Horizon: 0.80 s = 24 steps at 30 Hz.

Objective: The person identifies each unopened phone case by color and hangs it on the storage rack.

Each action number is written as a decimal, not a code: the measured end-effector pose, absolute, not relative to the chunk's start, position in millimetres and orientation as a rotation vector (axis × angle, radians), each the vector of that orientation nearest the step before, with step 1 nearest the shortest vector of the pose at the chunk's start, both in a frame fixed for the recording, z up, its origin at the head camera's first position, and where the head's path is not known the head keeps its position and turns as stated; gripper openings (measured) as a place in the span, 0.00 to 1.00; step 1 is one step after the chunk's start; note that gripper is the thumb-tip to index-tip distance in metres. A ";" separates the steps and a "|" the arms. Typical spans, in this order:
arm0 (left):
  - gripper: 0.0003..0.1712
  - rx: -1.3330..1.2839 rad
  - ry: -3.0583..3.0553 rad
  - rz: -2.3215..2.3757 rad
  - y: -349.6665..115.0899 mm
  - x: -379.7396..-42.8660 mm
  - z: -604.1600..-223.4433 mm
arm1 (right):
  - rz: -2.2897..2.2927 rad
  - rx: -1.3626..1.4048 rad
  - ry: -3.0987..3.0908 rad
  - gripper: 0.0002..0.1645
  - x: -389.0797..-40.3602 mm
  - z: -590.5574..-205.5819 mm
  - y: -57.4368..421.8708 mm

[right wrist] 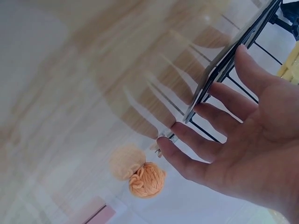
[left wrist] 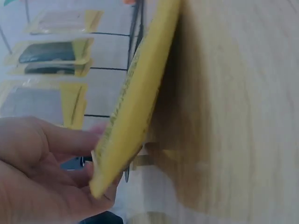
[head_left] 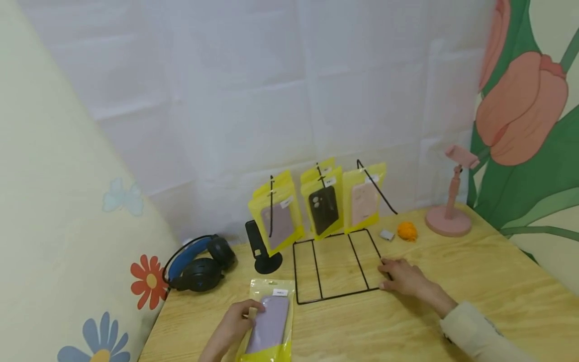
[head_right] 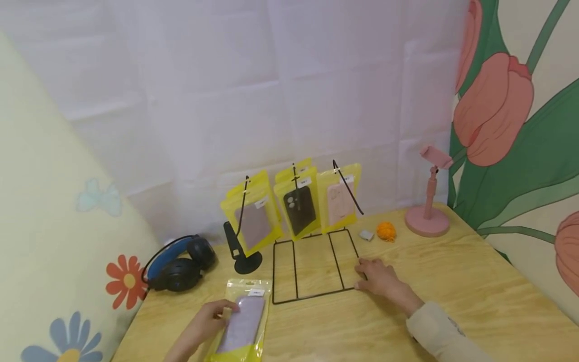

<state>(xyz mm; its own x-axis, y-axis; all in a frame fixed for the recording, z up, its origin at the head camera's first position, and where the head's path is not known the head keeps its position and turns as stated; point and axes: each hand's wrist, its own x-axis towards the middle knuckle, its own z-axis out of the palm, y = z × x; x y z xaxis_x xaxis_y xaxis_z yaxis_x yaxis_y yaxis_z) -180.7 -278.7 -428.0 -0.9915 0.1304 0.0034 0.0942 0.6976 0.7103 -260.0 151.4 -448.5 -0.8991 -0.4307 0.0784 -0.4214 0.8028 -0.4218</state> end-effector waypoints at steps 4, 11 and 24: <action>0.19 -0.013 2.703 1.286 -285.5 -177.3 -425.2 | -0.679 -0.687 2.966 0.30 -258.8 -449.9 151.1; 0.14 0.052 2.692 1.401 -282.3 -156.8 -412.4 | -0.684 -0.694 2.959 0.29 -260.5 -450.7 151.0; 0.13 0.352 2.705 1.922 -244.6 -131.1 -335.8 | -0.664 -0.731 2.955 0.29 -262.1 -451.6 153.1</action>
